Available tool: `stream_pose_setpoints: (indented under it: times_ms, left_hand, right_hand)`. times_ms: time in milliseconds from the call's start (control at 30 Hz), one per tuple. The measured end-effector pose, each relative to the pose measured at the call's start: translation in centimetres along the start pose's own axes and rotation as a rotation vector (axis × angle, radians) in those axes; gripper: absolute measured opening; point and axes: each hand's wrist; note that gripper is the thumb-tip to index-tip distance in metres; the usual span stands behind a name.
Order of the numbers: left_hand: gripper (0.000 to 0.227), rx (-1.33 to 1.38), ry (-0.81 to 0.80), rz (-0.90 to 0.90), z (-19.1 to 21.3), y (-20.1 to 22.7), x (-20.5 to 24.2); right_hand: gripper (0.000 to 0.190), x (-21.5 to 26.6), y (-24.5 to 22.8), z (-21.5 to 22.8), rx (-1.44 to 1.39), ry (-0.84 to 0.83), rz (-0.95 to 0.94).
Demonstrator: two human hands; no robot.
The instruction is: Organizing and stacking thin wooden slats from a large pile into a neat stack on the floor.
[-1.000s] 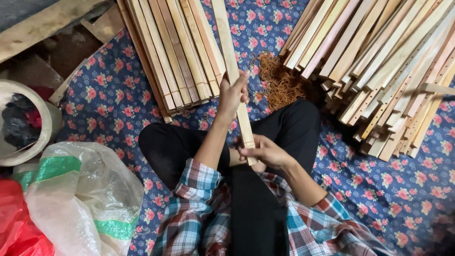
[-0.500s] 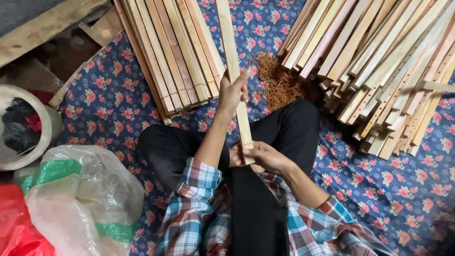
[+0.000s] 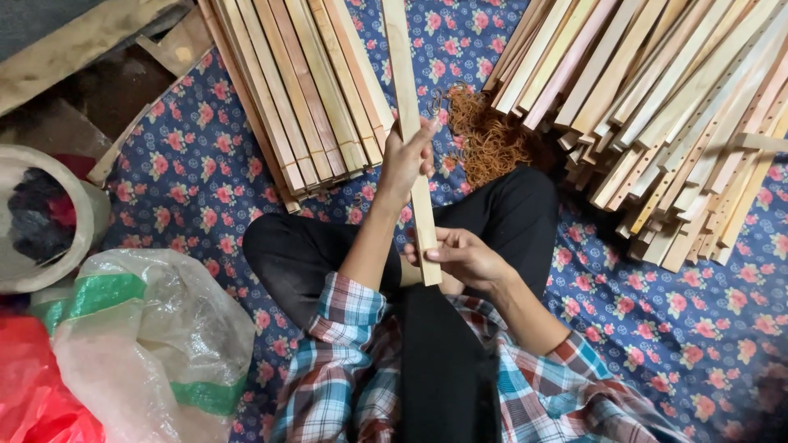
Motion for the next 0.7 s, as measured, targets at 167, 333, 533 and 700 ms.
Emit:
stream_pose_setpoints:
  times_ms: [167, 333, 533, 700]
  left_hand:
    - [0.040, -0.025, 0.031, -0.005, 0.3, -1.6, 0.2]
    - [0.039, -0.283, 0.019, -0.038, 0.4, -1.1, 1.5]
    - [0.039, -0.966, -0.059, -0.132, 2.1, 3.2, 6.5]
    - [0.051, -1.133, -0.108, -0.140, 4.4, 4.5, 10.2]
  right_hand:
    - [0.036, -0.7, 2.2, 1.0, -0.142, -0.034, -0.020]
    - [0.047, -1.4, 2.0, 2.5, 0.167, 0.025, -0.003]
    - [0.065, -0.8, -6.0, 4.7, 0.465, 0.365, 0.300]
    - [0.077, -1.2, -11.7, 8.2, 0.384, 0.348, 0.571]
Point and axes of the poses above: each hand's wrist, its own x-axis away from the middle knuckle, its own z-axis out of the back of the hand, y = z × x, and after that the axes turned 8 degrees about -z, right-handed
